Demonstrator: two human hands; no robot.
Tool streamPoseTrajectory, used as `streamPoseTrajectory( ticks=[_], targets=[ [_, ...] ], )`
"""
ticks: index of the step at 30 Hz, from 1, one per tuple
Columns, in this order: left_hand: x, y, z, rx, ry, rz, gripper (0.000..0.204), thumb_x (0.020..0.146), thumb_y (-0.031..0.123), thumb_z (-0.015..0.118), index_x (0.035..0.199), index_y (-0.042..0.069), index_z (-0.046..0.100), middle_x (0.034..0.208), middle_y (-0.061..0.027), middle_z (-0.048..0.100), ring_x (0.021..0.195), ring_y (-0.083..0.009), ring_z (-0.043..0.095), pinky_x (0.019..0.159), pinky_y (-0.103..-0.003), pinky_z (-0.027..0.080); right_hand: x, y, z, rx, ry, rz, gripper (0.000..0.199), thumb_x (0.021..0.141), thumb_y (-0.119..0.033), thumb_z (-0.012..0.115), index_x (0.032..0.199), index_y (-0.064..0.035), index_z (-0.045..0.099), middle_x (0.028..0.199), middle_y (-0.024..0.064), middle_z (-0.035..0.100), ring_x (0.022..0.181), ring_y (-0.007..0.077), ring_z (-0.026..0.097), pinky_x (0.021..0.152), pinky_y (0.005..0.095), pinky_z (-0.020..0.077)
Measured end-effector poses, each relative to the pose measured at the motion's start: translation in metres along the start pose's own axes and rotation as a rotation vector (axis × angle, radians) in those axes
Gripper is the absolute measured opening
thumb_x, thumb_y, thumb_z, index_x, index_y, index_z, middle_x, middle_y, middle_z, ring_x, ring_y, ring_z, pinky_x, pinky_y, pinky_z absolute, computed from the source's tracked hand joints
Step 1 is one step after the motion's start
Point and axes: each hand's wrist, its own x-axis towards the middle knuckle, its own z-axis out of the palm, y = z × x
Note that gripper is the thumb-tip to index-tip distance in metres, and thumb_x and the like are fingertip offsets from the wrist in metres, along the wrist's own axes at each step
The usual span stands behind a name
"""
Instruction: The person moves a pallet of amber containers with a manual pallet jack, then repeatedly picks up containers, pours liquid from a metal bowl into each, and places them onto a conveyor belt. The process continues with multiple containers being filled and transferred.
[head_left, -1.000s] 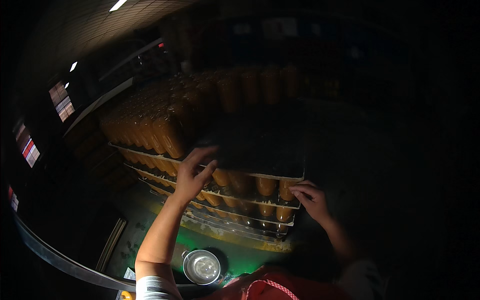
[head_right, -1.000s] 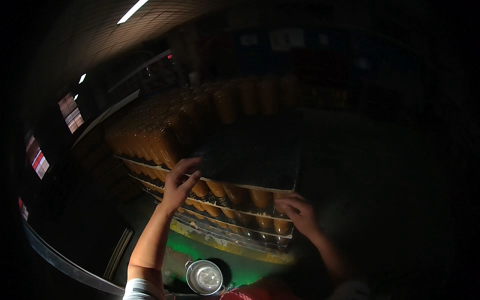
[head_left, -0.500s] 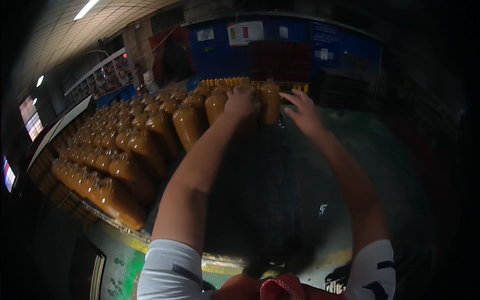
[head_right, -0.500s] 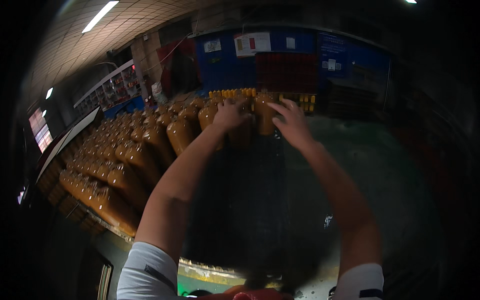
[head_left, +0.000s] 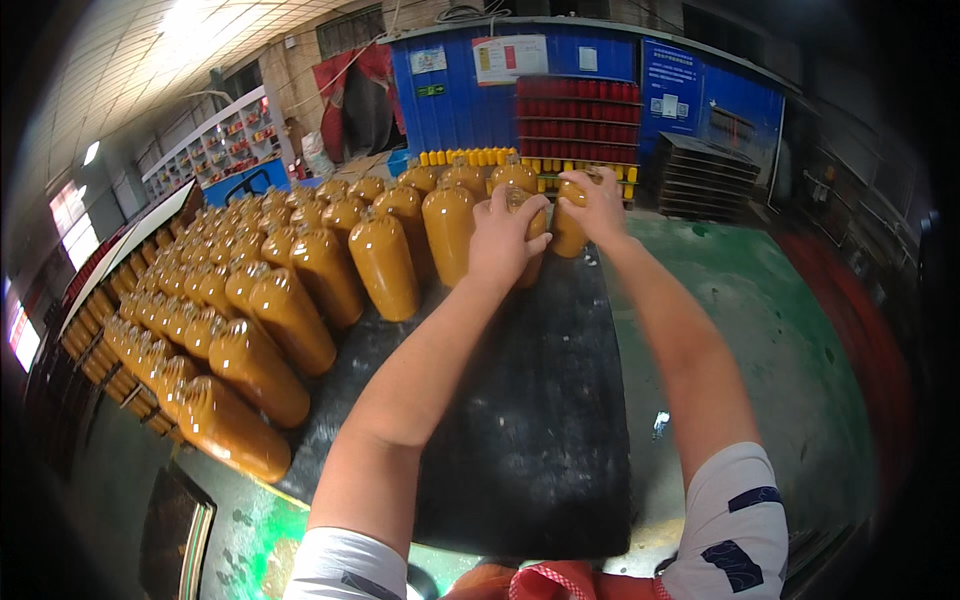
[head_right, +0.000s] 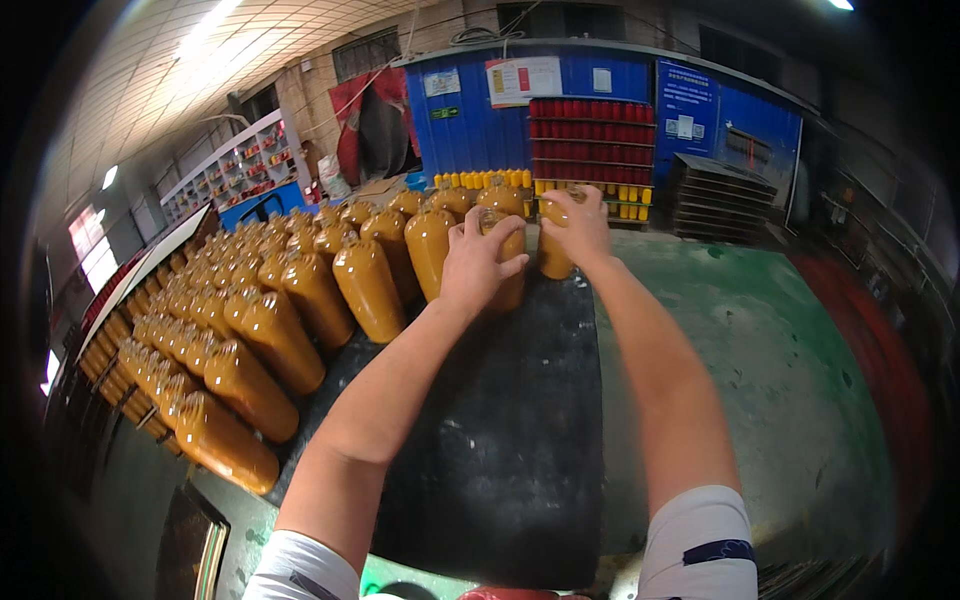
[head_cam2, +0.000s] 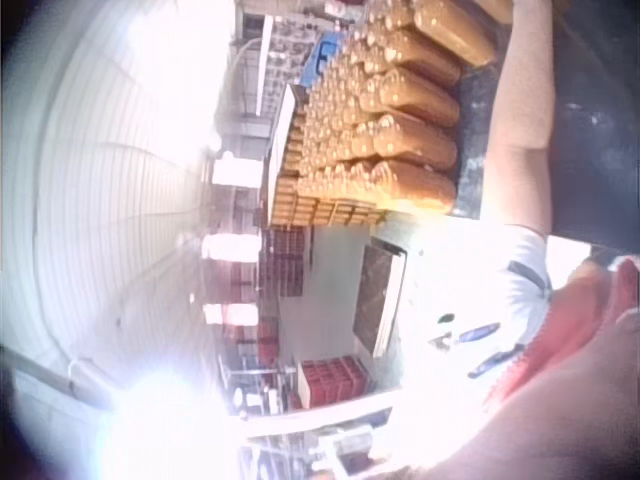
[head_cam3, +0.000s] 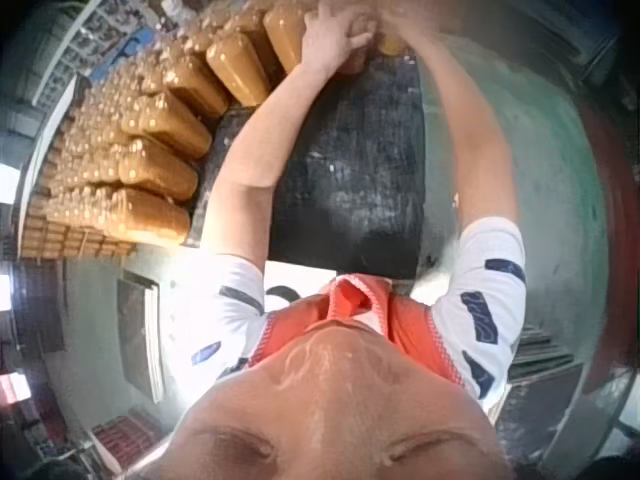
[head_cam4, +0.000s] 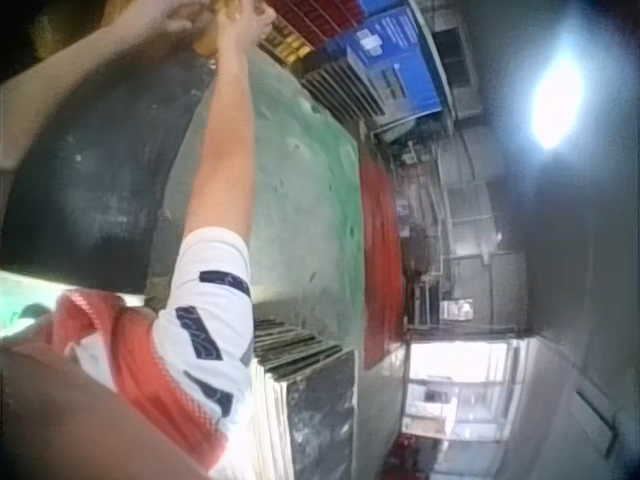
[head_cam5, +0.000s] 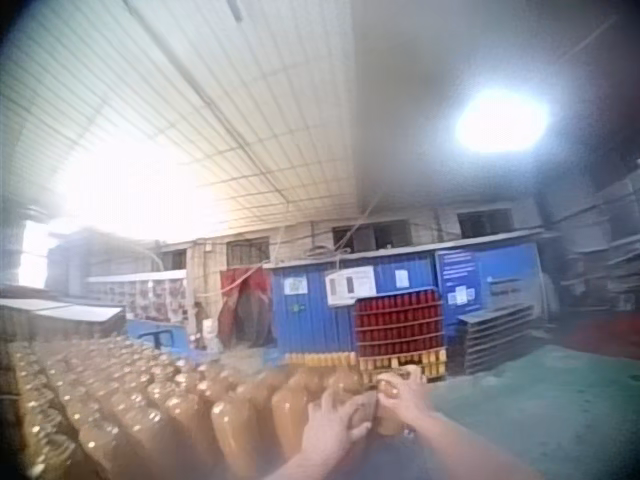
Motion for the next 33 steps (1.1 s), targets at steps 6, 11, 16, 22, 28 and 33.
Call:
streamPoseTrajectory(
  ticks=[6,11,16,22,28,33],
  targets=[
    [-0.106,0.024,-0.103,-0.138,0.239,-0.047,0.05,0.078,0.019,0.08,0.126,0.016,0.065,0.129,-0.0146,0.055,0.12,-0.0339,0.053,0.101,-0.041,0.046,-0.081,-0.007,-0.089,0.486,0.141,0.132,0.047,0.083,-0.02,0.076,0.129,-0.0205,0.065,0.123,0.0144,0.052,0.113,0.0289,0.052,0.102,0.0379,0.0435],
    [-0.232,0.105,-0.268,-0.592,0.365,-0.652,0.046,0.091,0.014,0.071,0.135,0.007,0.057,0.124,-0.0076,0.062,0.11,-0.0174,0.062,0.098,-0.03,0.048,-0.134,-0.074,-0.182,1.29,-0.08,0.445,0.048,0.093,-0.017,0.068,0.14,-0.0132,0.056,0.126,0.0077,0.057,0.109,0.017,0.059,0.094,0.0296,0.0485],
    [-0.378,0.136,-0.359,-0.684,0.692,-0.791,0.054,0.096,0.033,0.065,0.141,0.007,0.05,0.127,-0.0078,0.061,0.111,-0.0188,0.063,0.093,-0.032,0.054,-0.2,-0.186,-0.258,1.68,-0.385,0.782,0.05,0.098,-0.038,0.059,0.145,-0.0232,0.048,0.134,0.0068,0.055,0.121,0.0225,0.055,0.097,0.0416,0.0506],
    [-0.563,0.115,-0.382,-1.069,0.925,-1.232,0.038,0.096,0.045,0.062,0.122,0.017,0.061,0.114,-0.0058,0.066,0.101,-0.0201,0.066,0.079,-0.04,0.056,-0.33,-0.338,-0.245,1.953,-0.949,1.092,0.055,0.097,-0.051,0.053,0.144,-0.0233,0.049,0.138,0.0086,0.054,0.126,0.027,0.054,0.099,0.048,0.0526],
    [-0.743,0.033,-0.357,-1.574,1.106,-1.482,0.055,0.096,0.057,0.049,0.127,0.012,0.055,0.114,-0.0098,0.062,0.099,-0.0252,0.063,0.077,-0.042,0.058,-0.486,-0.465,-0.135,1.898,-1.448,1.611,0.061,0.103,-0.06,0.03,0.138,-0.0135,0.049,0.134,0.0108,0.059,0.115,0.0298,0.061,0.085,0.0522,0.0584],
    [-0.818,-0.017,-0.353,-1.498,1.271,-1.756,0.057,0.094,0.06,0.051,0.129,0.014,0.058,0.125,-0.0073,0.065,0.111,-0.0285,0.065,0.085,-0.044,0.061,-0.592,-0.535,-0.05,1.715,-1.603,1.698,0.064,0.101,-0.062,0.033,0.141,-0.0139,0.046,0.135,0.0121,0.057,0.122,0.0291,0.057,0.097,0.049,0.0537]
  ],
)
